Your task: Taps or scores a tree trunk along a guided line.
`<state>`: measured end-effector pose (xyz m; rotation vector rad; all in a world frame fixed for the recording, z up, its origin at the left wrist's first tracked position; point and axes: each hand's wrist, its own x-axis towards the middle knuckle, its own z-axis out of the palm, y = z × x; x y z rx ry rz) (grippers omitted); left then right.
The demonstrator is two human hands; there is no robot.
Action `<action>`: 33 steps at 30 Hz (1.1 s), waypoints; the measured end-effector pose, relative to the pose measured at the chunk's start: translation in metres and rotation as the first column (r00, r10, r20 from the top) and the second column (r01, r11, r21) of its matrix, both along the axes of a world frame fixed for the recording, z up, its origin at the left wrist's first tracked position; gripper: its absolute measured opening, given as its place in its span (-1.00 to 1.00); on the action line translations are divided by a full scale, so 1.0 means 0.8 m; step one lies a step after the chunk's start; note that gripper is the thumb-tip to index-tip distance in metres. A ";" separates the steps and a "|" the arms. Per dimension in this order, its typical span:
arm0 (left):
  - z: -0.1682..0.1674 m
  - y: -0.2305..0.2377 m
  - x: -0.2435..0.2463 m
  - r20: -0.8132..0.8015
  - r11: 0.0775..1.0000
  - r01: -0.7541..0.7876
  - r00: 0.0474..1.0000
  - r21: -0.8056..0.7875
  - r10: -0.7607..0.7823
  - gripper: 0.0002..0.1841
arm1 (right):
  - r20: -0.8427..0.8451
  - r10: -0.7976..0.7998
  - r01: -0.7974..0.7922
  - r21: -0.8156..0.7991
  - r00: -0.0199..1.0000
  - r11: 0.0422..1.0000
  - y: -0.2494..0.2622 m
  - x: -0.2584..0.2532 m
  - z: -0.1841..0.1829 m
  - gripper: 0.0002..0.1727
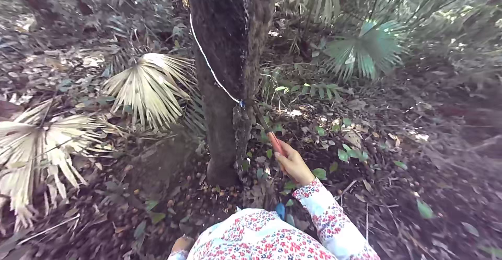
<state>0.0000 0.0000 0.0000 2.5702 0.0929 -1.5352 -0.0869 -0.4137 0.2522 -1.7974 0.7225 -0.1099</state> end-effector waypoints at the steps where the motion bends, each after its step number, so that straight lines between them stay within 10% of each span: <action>1: -0.004 0.000 0.000 0.002 1.000 0.000 1.000 0.010 0.000 -0.52 | 0.001 0.004 -0.004 0.005 1.000 1.000 -0.002 0.002 0.000 -0.36; 19: 0.008 -0.014 0.005 -0.041 0.997 0.057 0.998 0.053 -0.055 -0.47 | -0.025 0.028 -0.027 0.027 0.999 0.999 -0.015 0.008 -0.015 -0.40; 22: 0.017 -0.023 0.017 -0.022 0.975 -0.173 0.985 -0.140 0.172 -0.51 | -0.019 0.036 -0.036 -0.018 0.999 0.999 -0.011 0.008 -0.021 -0.38; 25: 0.068 -0.082 0.044 -0.097 0.705 -0.476 0.857 -0.525 0.506 -0.51 | 0.024 0.109 -0.105 -0.131 0.994 0.986 0.012 0.012 -0.027 -0.37; 28: 0.160 -0.168 0.063 -0.216 0.358 -0.421 0.845 -0.834 0.490 -0.54 | 0.078 0.284 -0.268 -0.175 0.956 0.948 0.062 0.029 -0.040 -0.39; 33: 0.226 -0.248 0.079 -0.394 -0.167 -0.401 0.590 -0.901 0.704 -0.70 | 0.017 0.611 -0.598 -0.189 0.791 0.779 0.103 0.086 -0.020 -0.45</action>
